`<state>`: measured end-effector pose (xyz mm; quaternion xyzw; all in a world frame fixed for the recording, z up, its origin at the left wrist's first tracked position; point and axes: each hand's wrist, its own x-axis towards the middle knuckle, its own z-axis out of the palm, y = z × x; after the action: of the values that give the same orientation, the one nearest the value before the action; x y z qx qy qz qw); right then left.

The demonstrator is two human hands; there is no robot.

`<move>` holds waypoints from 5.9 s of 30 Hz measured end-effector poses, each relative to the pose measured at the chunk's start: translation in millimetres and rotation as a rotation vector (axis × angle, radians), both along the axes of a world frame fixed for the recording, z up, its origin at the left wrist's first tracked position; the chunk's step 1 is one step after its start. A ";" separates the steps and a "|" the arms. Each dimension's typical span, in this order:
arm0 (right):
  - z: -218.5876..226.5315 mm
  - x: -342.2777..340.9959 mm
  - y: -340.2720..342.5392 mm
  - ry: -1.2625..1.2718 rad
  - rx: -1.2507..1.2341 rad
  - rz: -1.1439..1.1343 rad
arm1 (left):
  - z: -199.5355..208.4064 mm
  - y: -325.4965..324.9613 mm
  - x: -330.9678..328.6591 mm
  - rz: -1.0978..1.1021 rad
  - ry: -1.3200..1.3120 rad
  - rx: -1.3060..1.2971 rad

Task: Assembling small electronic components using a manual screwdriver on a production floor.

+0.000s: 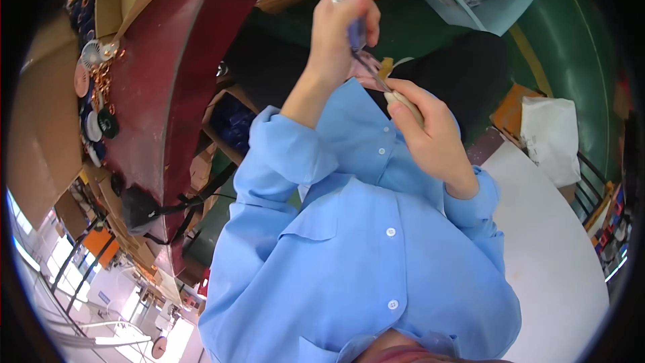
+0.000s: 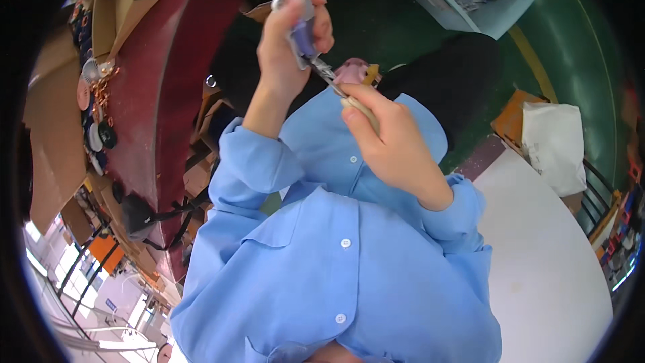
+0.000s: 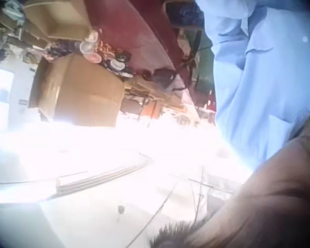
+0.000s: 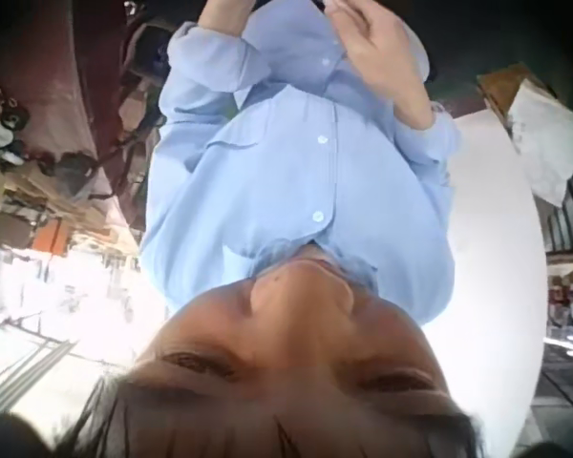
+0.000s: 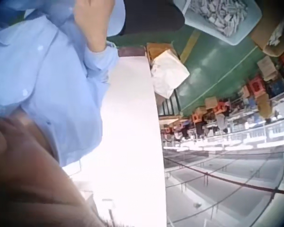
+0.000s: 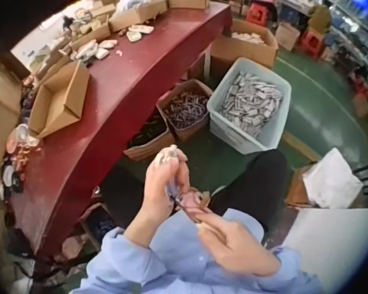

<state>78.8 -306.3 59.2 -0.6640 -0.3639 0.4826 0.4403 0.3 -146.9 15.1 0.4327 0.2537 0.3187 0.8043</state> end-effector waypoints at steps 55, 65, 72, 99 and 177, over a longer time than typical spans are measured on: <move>14.2 -28.3 2.8 0.200 -0.007 -0.096 | 6.2 -0.4 -0.3 0.227 -0.811 -0.139; 27.4 4.5 3.9 0.327 -0.159 0.112 | 31.1 11.9 -27.7 -0.075 -0.178 0.014; 19.5 -15.9 6.3 0.253 -0.093 -0.032 | 31.0 3.5 -8.3 0.146 -0.482 -0.028; 13.1 -27.3 0.3 0.028 0.034 -0.075 | 15.9 12.9 -2.1 0.022 -0.756 0.056; -40.7 -12.8 -4.8 0.081 0.179 -0.301 | 1.5 -24.4 5.9 0.243 -0.154 -0.720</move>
<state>66.0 -311.1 18.5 -0.6492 -0.2838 0.4033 0.5791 6.3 -171.3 16.6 0.0641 0.3376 0.3336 0.8779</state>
